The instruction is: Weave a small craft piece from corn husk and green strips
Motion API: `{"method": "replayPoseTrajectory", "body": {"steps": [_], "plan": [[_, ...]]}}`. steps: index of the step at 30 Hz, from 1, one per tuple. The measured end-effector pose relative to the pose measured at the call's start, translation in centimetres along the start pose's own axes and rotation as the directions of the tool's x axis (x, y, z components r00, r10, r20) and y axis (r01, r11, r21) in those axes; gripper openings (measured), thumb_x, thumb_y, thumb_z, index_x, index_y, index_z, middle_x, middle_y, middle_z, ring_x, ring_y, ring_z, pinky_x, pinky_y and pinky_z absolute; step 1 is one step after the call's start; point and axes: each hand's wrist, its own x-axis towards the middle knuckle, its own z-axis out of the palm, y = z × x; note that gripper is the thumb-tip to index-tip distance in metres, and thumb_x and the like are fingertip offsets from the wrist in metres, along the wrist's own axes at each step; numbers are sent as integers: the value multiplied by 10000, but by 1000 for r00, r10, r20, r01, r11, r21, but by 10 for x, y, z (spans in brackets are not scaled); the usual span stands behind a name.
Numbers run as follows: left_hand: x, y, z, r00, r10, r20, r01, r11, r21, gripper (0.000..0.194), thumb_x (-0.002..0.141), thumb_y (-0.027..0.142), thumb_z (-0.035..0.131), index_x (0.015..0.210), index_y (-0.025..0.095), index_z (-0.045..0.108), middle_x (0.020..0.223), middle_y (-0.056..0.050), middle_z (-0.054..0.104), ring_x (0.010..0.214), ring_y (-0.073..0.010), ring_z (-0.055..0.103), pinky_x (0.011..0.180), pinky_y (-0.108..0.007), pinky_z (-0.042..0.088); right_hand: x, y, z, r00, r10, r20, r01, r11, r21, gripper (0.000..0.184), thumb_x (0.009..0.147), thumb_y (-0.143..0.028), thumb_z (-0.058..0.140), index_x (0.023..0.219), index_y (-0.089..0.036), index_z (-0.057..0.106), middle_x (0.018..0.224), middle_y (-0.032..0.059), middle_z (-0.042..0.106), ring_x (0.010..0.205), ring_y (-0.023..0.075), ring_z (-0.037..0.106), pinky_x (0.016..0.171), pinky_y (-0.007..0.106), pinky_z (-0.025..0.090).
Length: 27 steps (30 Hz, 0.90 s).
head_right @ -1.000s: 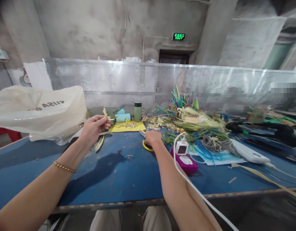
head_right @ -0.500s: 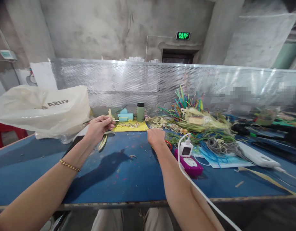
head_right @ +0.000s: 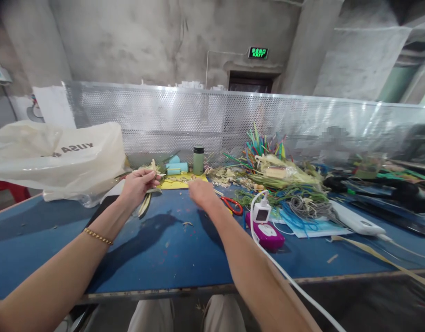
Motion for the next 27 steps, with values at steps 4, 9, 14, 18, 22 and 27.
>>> {"method": "replayPoseTrajectory", "body": {"steps": [4,9,14,18,22,27], "plan": [[-3,1,5,1000,-3,25,3,1000,15,226,633,264,758,737,107,633,693,-60,690,513,-94,594,489,-199,471,10,48,-4,958,285,-8,-285,956,-66,319,862,-121,474,1074,-95,712,1073,248,683,1061,302,646,855,387,486],[-11,6,13,997,-23,77,21,1000,20,251,632,271,773,751,109,623,684,-52,682,506,-93,594,478,-200,461,7,83,15,810,582,68,-584,812,11,357,848,-121,480,1126,-131,703,1187,229,649,1097,304,635,890,420,486],[-14,7,16,994,-33,106,33,999,9,258,643,269,769,770,110,610,680,-51,681,503,-100,595,468,-208,452,9,87,23,838,543,54,-545,836,62,343,812,-88,514,1091,-90,714,1126,236,673,1066,293,652,870,347,493],[-16,7,18,992,-31,124,30,1000,7,245,650,259,764,765,105,613,684,-55,683,504,-96,592,477,-209,449,17,77,5,869,483,-112,-469,874,130,372,838,-90,461,1119,-122,703,1170,190,664,1129,274,611,908,332,463],[-17,6,21,985,-36,166,34,999,14,230,653,244,759,763,97,621,682,-65,686,496,-98,590,473,-210,441,23,49,-16,879,183,-441,143,780,609,266,819,-237,550,976,-135,739,883,97,733,783,185,664,747,283,499],[-16,4,20,976,-80,201,84,996,-10,230,656,235,759,779,99,619,680,-64,684,490,-99,588,467,-208,434,27,32,-10,926,19,-378,305,553,775,252,719,-205,623,931,-130,739,759,55,725,640,128,618,601,223,460]]}}
